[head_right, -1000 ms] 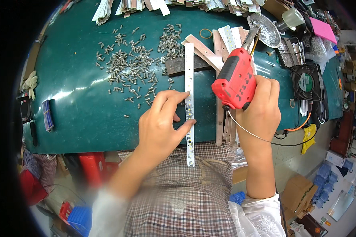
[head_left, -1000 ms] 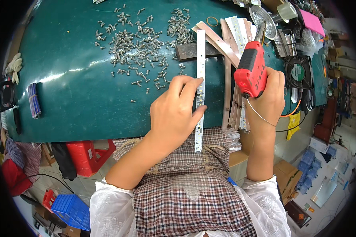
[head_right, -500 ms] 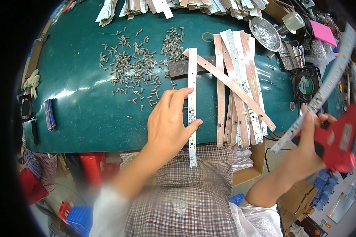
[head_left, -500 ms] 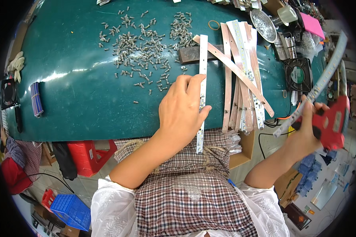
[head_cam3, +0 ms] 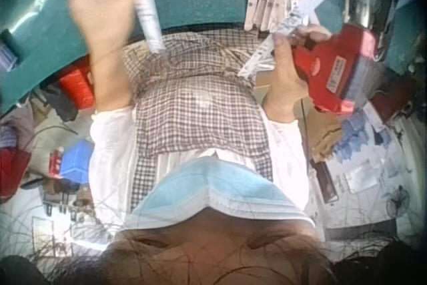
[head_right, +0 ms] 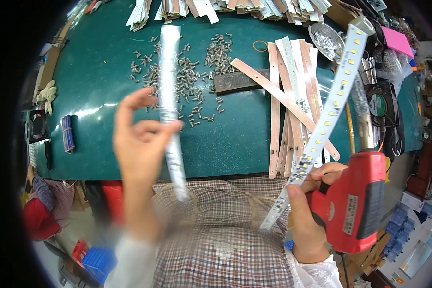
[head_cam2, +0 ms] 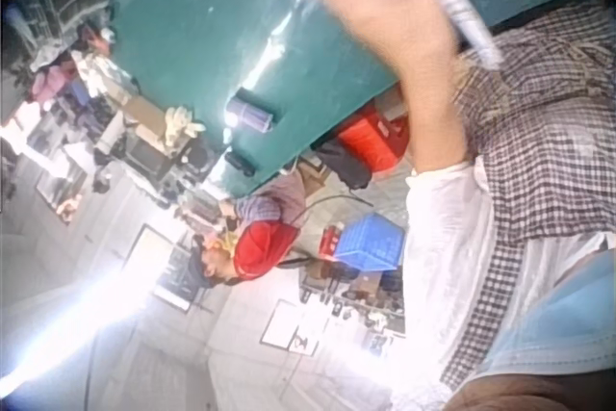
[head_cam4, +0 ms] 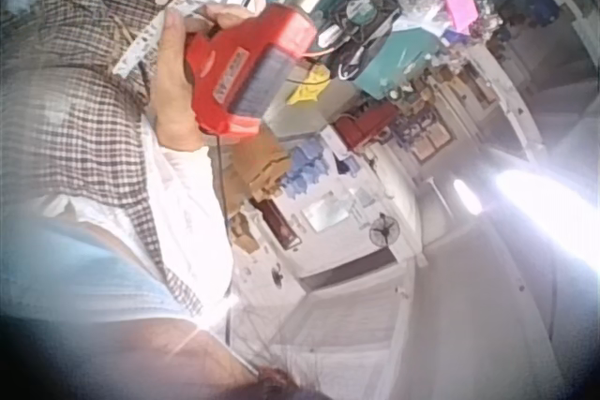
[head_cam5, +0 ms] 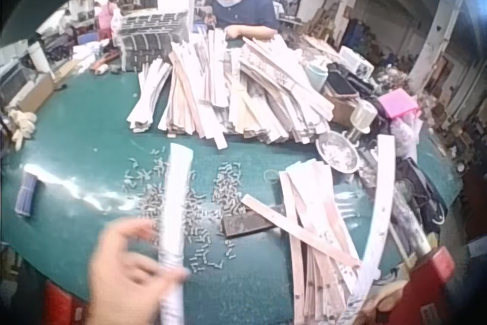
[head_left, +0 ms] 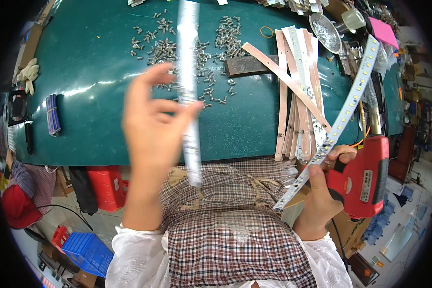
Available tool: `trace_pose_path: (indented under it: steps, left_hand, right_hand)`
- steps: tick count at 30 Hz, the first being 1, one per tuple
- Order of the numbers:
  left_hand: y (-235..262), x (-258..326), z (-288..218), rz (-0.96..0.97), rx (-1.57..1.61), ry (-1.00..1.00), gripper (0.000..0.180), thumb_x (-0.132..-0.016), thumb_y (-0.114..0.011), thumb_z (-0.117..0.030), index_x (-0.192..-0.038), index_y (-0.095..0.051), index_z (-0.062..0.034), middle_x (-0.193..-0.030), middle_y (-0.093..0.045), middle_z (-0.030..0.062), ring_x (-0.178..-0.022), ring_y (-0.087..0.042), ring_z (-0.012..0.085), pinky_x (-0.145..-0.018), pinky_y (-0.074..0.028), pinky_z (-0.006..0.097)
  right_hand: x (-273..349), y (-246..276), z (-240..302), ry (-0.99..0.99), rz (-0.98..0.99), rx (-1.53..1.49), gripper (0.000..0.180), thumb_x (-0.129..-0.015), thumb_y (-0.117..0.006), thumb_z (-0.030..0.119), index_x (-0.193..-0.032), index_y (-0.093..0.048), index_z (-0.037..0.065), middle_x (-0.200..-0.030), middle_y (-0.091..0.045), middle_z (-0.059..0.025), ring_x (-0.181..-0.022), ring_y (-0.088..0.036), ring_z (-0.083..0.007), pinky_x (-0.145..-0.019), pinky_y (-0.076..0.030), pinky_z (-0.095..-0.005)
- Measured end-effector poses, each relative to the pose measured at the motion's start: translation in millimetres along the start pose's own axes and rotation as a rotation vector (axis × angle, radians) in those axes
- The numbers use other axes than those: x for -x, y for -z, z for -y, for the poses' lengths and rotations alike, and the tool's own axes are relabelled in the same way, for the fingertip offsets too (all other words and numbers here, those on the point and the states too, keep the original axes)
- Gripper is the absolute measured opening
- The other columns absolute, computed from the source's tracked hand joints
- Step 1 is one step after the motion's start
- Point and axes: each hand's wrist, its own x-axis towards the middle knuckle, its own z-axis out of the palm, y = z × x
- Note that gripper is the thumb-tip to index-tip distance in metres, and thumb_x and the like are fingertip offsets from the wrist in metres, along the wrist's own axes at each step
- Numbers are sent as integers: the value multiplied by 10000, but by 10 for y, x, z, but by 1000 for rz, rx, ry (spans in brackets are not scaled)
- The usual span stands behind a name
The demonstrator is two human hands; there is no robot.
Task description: The person assembles metal components and wiring onto LED light strips, then solders the connections with a soldering iron.
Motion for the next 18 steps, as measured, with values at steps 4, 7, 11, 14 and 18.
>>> trace_pose_path:
  steps: [4, 7, 11, 14, 18]
  left_hand:
    - [770, -241, 200, -202, -315, -28, 679, -710, -779, 22, -1317, -486, -63, -1221, -541, 137, -730, -667, 148, -625, -532, 244]
    - [1226, -347, 418, -208, -575, 17, 710, -752, -772, -20, -1375, -435, -67, -1313, -503, 177, -748, -670, 135, -665, -524, 250]
    - [1411, -365, 583, -224, -740, -19, 630, -774, -767, -53, -1338, -486, -78, -1258, -507, 131, -767, -649, 131, -671, -523, 261]
    - [1416, -335, 614, -271, -924, -109, 529, -772, -762, -57, -1261, -564, -94, -1176, -524, 99, -822, -616, 158, -717, -512, 290]
    - [1063, -181, 433, -109, -833, -295, 308, -762, -749, -50, -1062, -690, -90, -1021, -571, 79, -889, -570, 203, -767, -469, 322]
  right_hand:
    - [61, -35, 8, -96, 48, 64, 529, -677, -733, -123, -1075, -429, 48, -1002, -509, -76, -758, -502, -87, -664, -442, -216]
    - [82, -89, 21, -112, 109, 60, 518, -691, -743, -106, -1067, -424, 50, -997, -509, -78, -716, -501, -84, -631, -439, -212]
    - [127, -91, 35, -74, 225, 78, 514, -702, -752, -90, -1058, -411, 54, -1000, -504, -76, -714, -498, -80, -628, -435, -214]
    - [131, -39, 92, -111, 397, 155, 481, -745, -705, -136, -1095, -425, 40, -978, -525, -81, -722, -605, -112, -647, -475, -255]
    - [220, -88, 55, -174, 307, 129, 459, -751, -703, -129, -1086, -440, 41, -942, -536, -71, -722, -600, -104, -642, -470, -245]
